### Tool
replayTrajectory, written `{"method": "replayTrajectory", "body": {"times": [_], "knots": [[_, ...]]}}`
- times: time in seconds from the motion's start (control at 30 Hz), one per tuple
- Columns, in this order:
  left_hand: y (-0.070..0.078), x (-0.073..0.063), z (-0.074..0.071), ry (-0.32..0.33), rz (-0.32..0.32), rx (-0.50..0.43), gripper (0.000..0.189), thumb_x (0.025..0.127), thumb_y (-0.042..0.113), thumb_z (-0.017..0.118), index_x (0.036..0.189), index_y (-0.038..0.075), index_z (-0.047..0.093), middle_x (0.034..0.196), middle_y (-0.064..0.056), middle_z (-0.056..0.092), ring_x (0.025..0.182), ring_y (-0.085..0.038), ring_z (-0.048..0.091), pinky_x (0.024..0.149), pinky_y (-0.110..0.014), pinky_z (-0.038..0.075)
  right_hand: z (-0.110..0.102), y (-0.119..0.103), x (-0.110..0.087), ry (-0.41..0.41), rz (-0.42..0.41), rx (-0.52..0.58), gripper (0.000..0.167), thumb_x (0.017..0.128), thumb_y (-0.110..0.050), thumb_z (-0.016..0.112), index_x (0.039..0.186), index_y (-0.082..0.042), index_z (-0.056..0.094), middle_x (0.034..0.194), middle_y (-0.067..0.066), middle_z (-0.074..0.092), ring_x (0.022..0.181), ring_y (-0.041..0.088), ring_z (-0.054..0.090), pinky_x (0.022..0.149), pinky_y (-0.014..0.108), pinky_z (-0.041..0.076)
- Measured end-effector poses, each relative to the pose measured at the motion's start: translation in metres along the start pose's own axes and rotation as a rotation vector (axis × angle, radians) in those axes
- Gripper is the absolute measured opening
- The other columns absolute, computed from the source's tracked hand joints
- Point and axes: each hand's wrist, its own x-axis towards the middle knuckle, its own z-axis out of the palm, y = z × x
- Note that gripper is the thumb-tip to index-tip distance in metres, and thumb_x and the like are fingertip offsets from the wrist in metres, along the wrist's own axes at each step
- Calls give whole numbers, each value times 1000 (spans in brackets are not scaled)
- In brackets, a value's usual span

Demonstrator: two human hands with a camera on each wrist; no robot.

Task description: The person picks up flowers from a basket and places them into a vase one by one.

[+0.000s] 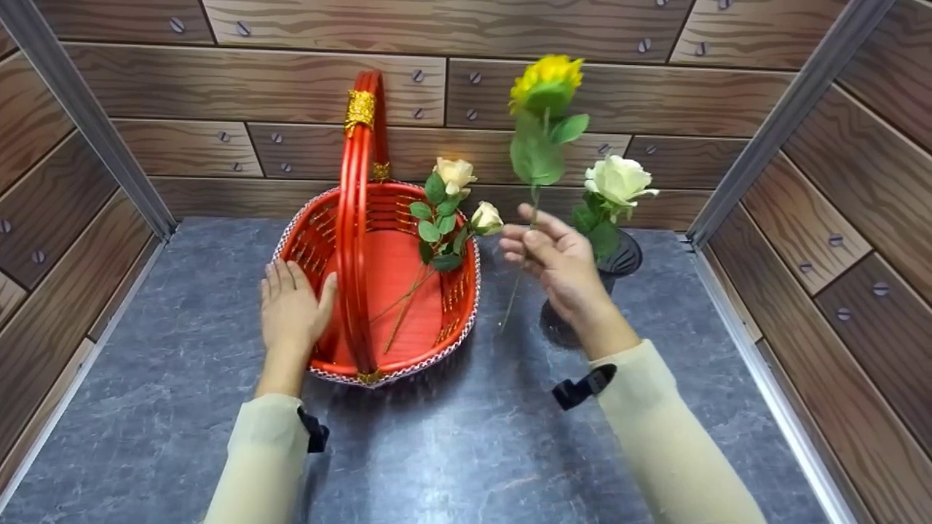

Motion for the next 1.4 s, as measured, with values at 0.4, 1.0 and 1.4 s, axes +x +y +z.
{"method": "replayTrajectory", "body": {"times": [0.4,1.0,1.4], "knots": [[-1,-1,1,-4,3,4,89,104,60,22,152,-14,16,160,-35,8,150,-48,1,124,-54,0,-25,-21,-8,64,-101,-8,26,99,8,48,124,5,55,101,9,76,92,20,74,87,33,59],[0,1,-1,-6,1,-3,85,105,55,28,152,-15,17,160,-35,8,150,-49,1,123,-55,1,-71,-59,-19,137,-222,75,20,96,7,58,115,7,62,99,17,75,87,24,74,81,32,60],[0,0,-1,2,10,2,86,105,56,24,152,-15,17,160,-36,8,150,-50,3,123,-55,1,-88,-68,-20,146,-268,130,20,99,3,54,117,8,62,104,19,73,92,26,73,85,33,59]]}}
